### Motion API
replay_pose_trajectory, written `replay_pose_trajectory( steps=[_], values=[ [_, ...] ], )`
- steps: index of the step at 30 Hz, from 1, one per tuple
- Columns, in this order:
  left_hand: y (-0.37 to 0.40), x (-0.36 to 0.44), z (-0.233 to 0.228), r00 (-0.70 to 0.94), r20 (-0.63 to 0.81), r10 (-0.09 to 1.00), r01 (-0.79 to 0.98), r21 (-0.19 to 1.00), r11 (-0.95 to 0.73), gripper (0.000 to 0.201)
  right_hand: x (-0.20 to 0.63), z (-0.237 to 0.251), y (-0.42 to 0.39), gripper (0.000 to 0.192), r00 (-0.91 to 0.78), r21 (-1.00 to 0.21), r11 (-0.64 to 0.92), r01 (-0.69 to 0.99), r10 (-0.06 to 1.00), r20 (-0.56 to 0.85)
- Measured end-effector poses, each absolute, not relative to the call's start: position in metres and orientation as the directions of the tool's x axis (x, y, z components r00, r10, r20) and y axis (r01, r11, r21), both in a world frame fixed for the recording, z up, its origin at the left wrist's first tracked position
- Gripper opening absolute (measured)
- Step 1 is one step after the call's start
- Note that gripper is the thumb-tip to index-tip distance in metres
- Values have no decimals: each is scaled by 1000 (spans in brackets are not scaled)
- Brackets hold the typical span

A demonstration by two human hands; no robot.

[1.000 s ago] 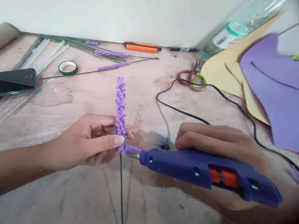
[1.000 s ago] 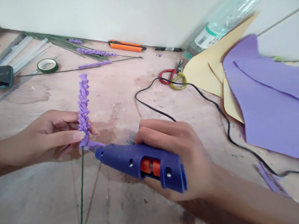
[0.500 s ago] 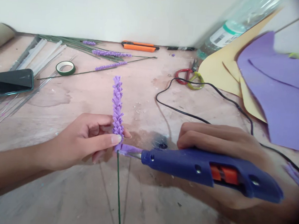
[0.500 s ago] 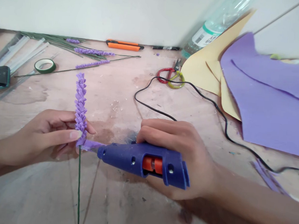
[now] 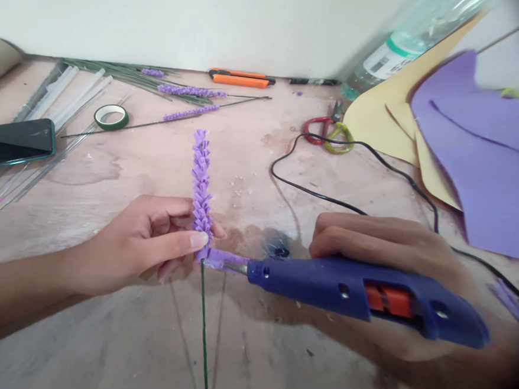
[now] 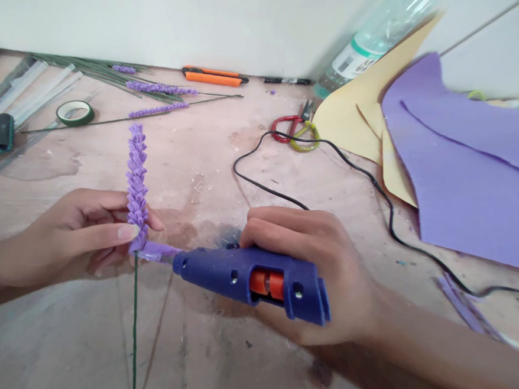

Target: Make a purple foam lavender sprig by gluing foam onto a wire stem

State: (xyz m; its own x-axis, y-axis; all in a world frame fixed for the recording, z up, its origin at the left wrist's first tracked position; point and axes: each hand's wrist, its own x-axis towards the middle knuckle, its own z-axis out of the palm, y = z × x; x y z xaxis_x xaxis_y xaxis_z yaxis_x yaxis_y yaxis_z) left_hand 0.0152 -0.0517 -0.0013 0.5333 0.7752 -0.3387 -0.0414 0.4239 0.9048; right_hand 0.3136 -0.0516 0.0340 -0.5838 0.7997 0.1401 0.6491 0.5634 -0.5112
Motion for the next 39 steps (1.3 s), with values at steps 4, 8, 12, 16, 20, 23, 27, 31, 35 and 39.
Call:
replay_pose_trajectory(
  steps=[4,8,12,16,20,23,27,31,35,39],
  values=[
    [-52,16,-1,529,-342,777,-49,901,431,25,315,36,-53,21,-616,-503,572,648,782,97],
    [-51,16,-1,529,-327,783,-52,909,415,24,312,37,-54,19,-592,-486,558,673,800,98],
    [-51,15,-1,524,-333,784,-10,918,397,28,313,34,-50,22,-651,-476,632,612,744,150],
    [-51,14,-2,521,-341,783,4,918,397,26,319,27,-40,22,-761,-524,706,477,629,155],
    [-52,15,-1,535,-334,776,-54,903,427,22,336,27,-25,20,-639,-645,622,444,724,258],
    [-53,14,0,538,-349,768,-51,895,442,21,363,33,0,9,-509,-576,581,575,806,303],
    [-53,14,3,517,-391,761,-39,878,477,20,398,31,48,16,-496,-186,562,806,812,308],
    [-53,16,4,504,-387,772,-33,885,465,22,394,25,72,31,-588,-70,610,789,783,200],
    [-53,18,3,503,-332,798,-9,921,390,21,340,32,40,29,-674,-117,708,697,702,230],
    [-53,15,1,519,-300,801,25,941,336,21,276,40,-11,19,-825,-636,665,390,560,79]
  ],
)
